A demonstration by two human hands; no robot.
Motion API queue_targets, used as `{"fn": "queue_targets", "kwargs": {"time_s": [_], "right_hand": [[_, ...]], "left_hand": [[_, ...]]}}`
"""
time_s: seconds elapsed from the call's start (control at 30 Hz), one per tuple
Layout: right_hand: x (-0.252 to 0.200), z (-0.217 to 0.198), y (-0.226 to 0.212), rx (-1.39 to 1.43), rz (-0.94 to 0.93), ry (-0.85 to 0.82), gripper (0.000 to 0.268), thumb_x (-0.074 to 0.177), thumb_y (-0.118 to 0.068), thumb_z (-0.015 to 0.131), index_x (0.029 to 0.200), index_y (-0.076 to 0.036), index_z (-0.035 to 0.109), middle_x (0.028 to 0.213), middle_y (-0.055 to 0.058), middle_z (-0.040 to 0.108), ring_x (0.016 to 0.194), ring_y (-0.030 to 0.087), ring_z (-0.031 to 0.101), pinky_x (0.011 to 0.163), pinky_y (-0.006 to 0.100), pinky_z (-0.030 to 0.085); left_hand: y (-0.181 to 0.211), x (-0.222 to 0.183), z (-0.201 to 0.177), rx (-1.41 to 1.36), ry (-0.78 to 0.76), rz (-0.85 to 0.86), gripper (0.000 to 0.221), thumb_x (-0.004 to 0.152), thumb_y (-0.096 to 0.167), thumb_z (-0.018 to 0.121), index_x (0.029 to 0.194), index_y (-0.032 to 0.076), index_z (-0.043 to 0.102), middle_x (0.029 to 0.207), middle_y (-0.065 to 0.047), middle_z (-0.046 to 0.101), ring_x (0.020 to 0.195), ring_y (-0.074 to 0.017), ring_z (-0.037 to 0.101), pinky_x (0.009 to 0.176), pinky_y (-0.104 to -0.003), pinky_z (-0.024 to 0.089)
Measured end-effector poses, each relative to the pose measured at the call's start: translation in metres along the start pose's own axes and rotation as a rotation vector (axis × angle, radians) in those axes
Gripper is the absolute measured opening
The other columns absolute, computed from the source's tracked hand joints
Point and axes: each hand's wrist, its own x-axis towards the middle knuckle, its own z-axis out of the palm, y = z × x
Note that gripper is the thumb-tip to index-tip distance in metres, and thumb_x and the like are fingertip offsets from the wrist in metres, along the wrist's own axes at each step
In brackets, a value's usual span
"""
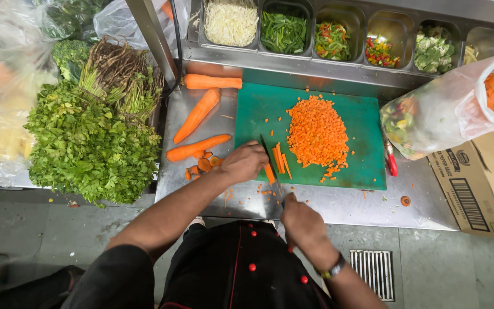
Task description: The person chops carrots into small pieces using a knife on a green cutting board, handling several carrot pieces and moving them into a pile on the board.
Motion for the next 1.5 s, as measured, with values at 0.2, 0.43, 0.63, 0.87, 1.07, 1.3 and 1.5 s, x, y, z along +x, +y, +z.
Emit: {"fn": "queue_targets", "kwargs": {"time_s": [0.2,0.43,0.63,0.87,1.07,1.3,1.5], "right_hand": [[0.020,-0.016,-0.022,0.195,0.063,0.104,0.050,0.073,0.001,0.075,0.116,0.004,0.050,0.090,0.024,0.070,0.086,0.043,0.072,0.072,0.051,0.059],[0.003,-0.050,-0.022,0.208,0.057,0.072,0.058,0.060,0.001,0.077,0.111,0.003,0.050,0.083,0.026,0.068,0.087,0.045,0.070,0.072,0.052,0.058],[-0.006,-0.035,0.020,0.177,-0.282,0.548,0.019,0.052,-0.002,0.071,0.071,-0.004,0.073,0.106,0.033,0.062,0.068,0.046,0.066,0.062,0.049,0.057],[-0.020,-0.004,0.049,0.166,-0.188,0.483,0.015,0.052,-0.002,0.071,0.066,-0.005,0.074,0.107,0.027,0.060,0.070,0.044,0.066,0.063,0.048,0.058],[-0.026,0.024,0.036,0.222,-0.200,0.406,0.026,0.047,0.002,0.074,0.071,-0.007,0.078,0.113,0.026,0.057,0.073,0.044,0.067,0.065,0.048,0.059],[-0.021,0.024,0.015,0.127,-0.107,0.265,0.024,0.050,0.001,0.080,0.073,-0.008,0.079,0.117,0.021,0.055,0.080,0.040,0.069,0.067,0.049,0.060],[-0.020,0.020,0.009,0.104,-0.131,0.246,0.027,0.048,0.003,0.082,0.073,-0.009,0.079,0.115,0.021,0.054,0.081,0.040,0.069,0.068,0.049,0.060]], "left_hand": [[-0.002,-0.010,0.008,-0.005,0.020,0.015,0.004,0.080,0.004,0.070,0.083,0.005,0.072,0.092,-0.009,0.069,0.095,-0.0298,0.062,0.090,-0.040,0.051],[0.003,-0.011,-0.002,-0.037,0.042,-0.145,0.025,0.082,0.003,0.069,0.107,0.006,0.070,0.117,-0.012,0.066,0.116,-0.0337,0.058,0.100,-0.042,0.050],[0.023,0.038,-0.008,0.290,-0.380,0.325,0.068,0.066,-0.003,0.065,0.130,0.018,0.066,0.153,-0.009,0.050,0.142,-0.0328,0.041,0.114,-0.051,0.031],[0.019,0.048,-0.007,0.324,-0.592,0.200,0.051,0.087,0.010,0.052,0.136,0.018,0.063,0.138,-0.009,0.058,0.131,-0.0293,0.051,0.115,-0.043,0.038],[0.040,0.031,0.001,0.317,-0.420,-0.159,0.043,0.092,0.009,0.056,0.134,0.008,0.063,0.127,-0.014,0.061,0.127,-0.0339,0.055,0.101,-0.043,0.053],[0.054,0.023,-0.027,0.153,-0.328,-0.633,0.067,0.075,0.024,0.087,0.131,0.002,0.058,0.137,-0.021,0.051,0.127,-0.0389,0.053,0.104,-0.045,0.050],[0.053,0.012,-0.009,-0.043,-0.104,-0.659,0.067,0.074,0.015,0.085,0.135,0.003,0.059,0.140,-0.022,0.051,0.124,-0.0405,0.058,0.103,-0.044,0.051]]}}
